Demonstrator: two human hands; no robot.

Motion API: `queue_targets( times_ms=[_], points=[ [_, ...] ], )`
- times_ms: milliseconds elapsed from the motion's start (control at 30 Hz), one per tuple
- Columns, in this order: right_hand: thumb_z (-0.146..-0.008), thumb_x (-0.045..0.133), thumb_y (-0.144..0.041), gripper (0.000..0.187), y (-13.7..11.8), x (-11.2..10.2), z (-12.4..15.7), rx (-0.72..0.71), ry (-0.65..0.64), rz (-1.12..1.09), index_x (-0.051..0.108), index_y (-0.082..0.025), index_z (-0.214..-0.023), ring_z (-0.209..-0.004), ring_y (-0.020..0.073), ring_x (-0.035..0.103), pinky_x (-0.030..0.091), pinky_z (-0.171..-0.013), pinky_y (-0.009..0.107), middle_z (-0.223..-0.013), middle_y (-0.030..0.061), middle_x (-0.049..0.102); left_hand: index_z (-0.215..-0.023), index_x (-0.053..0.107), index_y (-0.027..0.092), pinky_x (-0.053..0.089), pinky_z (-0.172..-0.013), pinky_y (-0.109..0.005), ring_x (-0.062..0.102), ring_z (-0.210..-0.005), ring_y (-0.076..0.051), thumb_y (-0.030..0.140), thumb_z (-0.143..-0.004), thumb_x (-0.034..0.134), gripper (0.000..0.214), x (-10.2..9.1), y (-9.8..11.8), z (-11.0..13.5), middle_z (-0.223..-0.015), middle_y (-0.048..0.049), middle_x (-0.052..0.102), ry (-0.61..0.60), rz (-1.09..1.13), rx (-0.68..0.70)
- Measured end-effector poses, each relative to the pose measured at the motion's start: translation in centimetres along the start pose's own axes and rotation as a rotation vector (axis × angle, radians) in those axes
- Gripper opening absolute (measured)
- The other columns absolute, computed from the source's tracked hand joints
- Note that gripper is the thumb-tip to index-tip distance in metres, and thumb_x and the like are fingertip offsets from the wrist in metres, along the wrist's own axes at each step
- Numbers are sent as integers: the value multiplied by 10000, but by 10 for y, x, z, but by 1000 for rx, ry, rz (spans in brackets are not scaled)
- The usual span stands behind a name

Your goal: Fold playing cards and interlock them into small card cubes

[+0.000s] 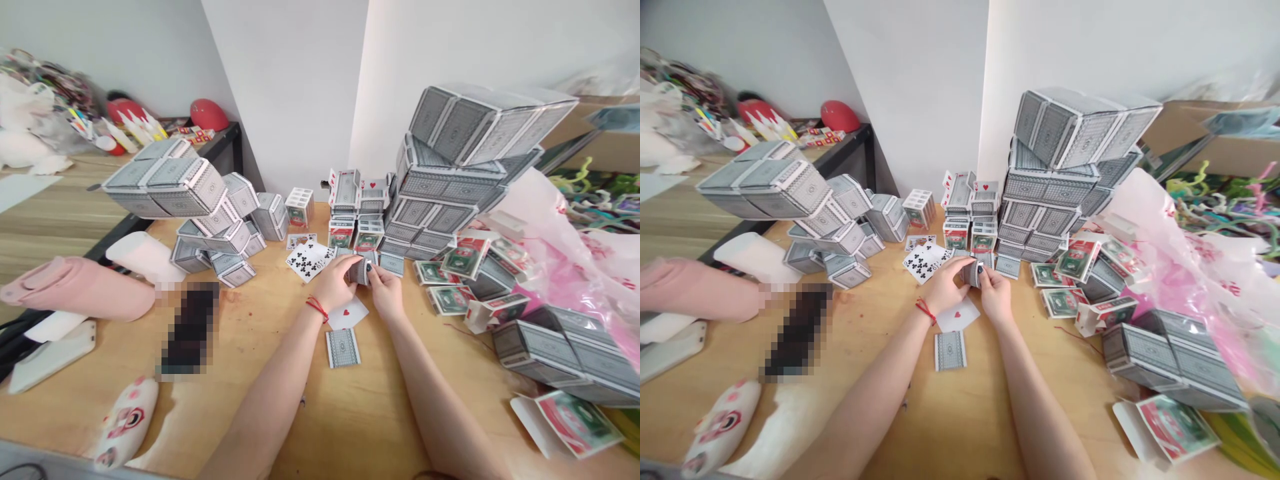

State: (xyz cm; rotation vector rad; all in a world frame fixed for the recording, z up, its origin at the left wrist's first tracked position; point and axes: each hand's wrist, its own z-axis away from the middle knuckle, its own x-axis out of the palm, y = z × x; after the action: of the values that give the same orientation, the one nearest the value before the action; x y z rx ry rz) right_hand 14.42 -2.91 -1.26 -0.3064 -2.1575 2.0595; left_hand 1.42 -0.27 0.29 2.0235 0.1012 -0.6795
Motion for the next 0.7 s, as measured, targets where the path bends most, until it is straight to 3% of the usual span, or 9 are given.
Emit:
queue_targets(
  times_ms=[333,467,700],
  points=[
    [-758,444,-411,318,-4,-4,1,-42,43,192,592,-153,-648,-546,138,440,334,-513,232,-571,1,524,-1191,426,202,313,-1001,-421,380,-1156,-241,143,-636,579,578,0,7,1,-1209,-76,456,-94,-24,39],
    [-755,436,-427,336,-6,-4,2,-53,71,247,567,-159,-601,-511,128,417,313,-476,225,-522,-8,487,-1169,453,225,318,-986,-429,395,-1140,-238,241,-647,625,550,1,8,0,-1191,-67,472,-89,-21,2],
    [-775,404,-404,332,-7,-3,4,-104,91,388,555,-168,-596,-500,132,432,315,-479,226,-504,-2,498,-1119,509,230,326,-973,-421,420,-1099,-233,231,-635,635,500,3,6,0,-1157,-53,506,-64,-32,0]
  ],
)
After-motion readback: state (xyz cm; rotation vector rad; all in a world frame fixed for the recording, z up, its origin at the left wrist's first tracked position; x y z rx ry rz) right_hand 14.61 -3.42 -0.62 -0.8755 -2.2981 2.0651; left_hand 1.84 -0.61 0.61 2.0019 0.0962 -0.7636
